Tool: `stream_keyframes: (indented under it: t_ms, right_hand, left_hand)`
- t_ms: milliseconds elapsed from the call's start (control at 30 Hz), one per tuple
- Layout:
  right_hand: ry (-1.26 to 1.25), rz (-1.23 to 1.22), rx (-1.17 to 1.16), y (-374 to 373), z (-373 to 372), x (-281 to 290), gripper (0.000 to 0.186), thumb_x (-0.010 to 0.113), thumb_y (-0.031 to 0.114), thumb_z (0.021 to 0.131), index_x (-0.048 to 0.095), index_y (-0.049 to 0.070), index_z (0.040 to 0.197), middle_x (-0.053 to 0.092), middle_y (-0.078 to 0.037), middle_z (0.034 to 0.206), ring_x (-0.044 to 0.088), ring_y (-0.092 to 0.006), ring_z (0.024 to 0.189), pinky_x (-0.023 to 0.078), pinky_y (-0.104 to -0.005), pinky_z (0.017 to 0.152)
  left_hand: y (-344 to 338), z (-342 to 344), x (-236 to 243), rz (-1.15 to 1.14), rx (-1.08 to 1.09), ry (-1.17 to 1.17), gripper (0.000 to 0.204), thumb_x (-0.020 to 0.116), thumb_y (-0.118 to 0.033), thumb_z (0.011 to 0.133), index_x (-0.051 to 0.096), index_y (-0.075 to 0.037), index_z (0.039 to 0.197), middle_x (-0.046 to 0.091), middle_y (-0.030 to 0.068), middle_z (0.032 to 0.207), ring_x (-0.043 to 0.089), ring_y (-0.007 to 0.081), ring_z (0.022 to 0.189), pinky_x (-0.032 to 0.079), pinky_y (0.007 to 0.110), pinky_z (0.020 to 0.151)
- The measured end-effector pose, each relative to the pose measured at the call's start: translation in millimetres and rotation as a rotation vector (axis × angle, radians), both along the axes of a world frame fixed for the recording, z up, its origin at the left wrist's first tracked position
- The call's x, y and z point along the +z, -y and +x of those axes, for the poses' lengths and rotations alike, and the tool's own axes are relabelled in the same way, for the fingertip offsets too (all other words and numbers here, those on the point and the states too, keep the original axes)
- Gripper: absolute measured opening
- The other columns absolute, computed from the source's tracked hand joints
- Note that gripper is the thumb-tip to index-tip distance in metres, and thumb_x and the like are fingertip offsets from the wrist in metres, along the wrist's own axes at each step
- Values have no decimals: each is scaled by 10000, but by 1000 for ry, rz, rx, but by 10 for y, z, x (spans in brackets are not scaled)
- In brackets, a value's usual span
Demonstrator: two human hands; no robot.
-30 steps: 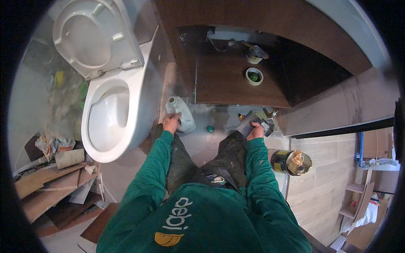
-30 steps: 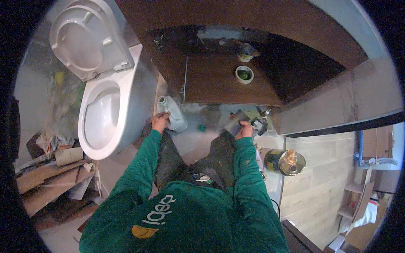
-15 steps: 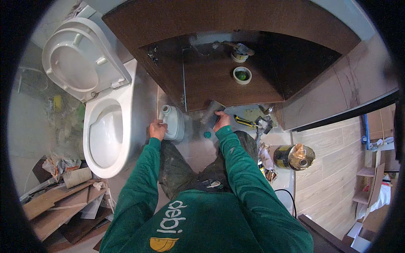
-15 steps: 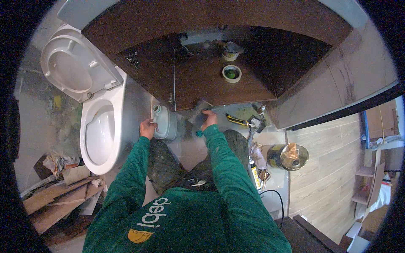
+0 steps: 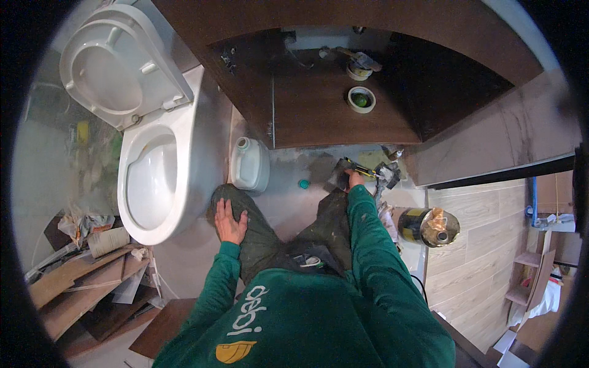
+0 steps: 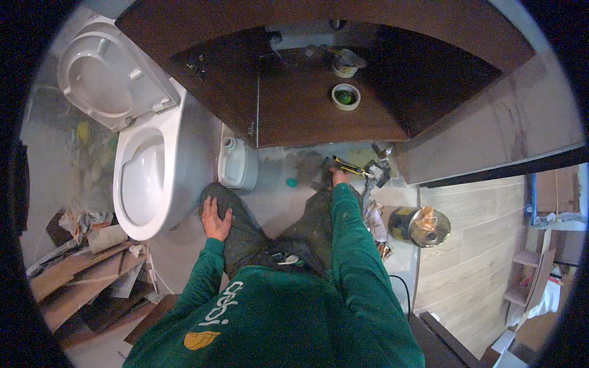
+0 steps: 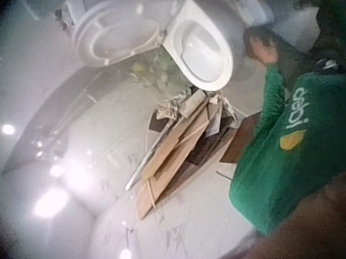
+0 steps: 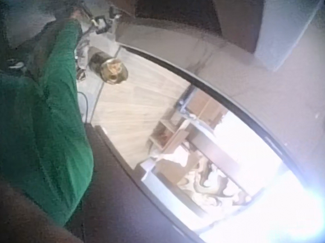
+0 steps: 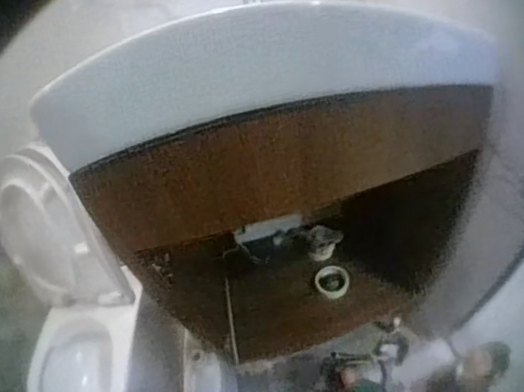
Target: The person kneels under a bathroom sink cabinet and applies sealant along the cabinet edge using a caulking gun. They then stand, prepare a roll of tape, and peel a lime before walking into an adjacent room.
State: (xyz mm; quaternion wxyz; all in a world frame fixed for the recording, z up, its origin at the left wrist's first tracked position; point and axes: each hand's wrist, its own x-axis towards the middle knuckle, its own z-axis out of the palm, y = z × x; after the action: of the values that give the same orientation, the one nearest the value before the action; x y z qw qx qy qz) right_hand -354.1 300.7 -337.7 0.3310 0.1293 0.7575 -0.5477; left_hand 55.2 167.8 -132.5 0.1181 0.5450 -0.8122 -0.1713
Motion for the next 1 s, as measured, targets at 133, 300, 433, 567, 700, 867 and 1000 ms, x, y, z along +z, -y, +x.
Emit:
stream_keyframes:
  t_ms: [133, 300, 433, 567, 700, 867, 1000]
  right_hand:
    - [-738, 332, 278, 176, 567, 514, 577, 659, 283, 718, 562, 19, 1222, 592, -284, 1172, 591, -424, 1042, 457, -479, 936]
    - [-342, 630, 1341, 700, 1128, 914, 687, 630, 310, 768, 439, 78, 1387, 400, -274, 1408, 548, -369, 1177, 496, -463, 919]
    - [-426, 653, 1574, 762, 1390, 452, 655, 618, 289, 806, 424, 80, 1396, 376, -258, 1434, 541, -370, 1181, 512, -475, 899]
    - [-675, 538, 1429, 668, 1425, 139, 588, 607, 231, 824, 452, 90, 1374, 507, -238, 1319, 553, -378, 1144, 509, -462, 903]
    - [-514, 210, 1233, 778, 1495, 591, 516, 672, 216, 781, 528, 76, 1256, 642, -192, 1097, 588, -365, 1066, 502, -471, 896]
    - [-383, -369, 1059, 593, 1736, 1594, 574, 762, 249, 706, 527, 68, 1198, 669, -146, 995, 653, -294, 868, 535, -401, 784]
    - [-477, -427, 858, 286, 1572, 1986, 567, 761, 244, 724, 507, 81, 1204, 673, -142, 966, 657, -265, 786, 542, -366, 741]
  left_hand:
    - [-63, 73, -1, -6, 16, -50, 635, 691, -297, 775, 516, 34, 1287, 384, 216, 1445, 343, 389, 1338, 274, 473, 1104]
    - [-183, 170, 89, -21, 11, -116, 618, 689, -276, 776, 512, 28, 1284, 401, 216, 1426, 362, 403, 1319, 287, 480, 1093]
    - [-306, 334, 54, -95, -34, -205, 605, 679, -250, 793, 491, 33, 1293, 400, 223, 1424, 370, 408, 1313, 294, 483, 1086]
    - [-410, 415, 87, -98, 11, -138, 596, 667, -229, 811, 473, 39, 1306, 391, 234, 1429, 375, 407, 1309, 299, 482, 1081]
    - [-431, 241, 275, -120, -70, -155, 532, 666, -212, 837, 508, 54, 1270, 423, 235, 1403, 409, 401, 1279, 326, 464, 1071]
    - [-210, -599, 262, 858, 201, -726, 424, 602, -185, 935, 515, 34, 1288, 624, 126, 1127, 616, 240, 1031, 502, 359, 890]
    - [-109, -1064, 289, 1285, 166, -836, 431, 552, -241, 973, 476, -11, 1329, 625, 112, 1116, 628, 198, 1017, 537, 342, 858]
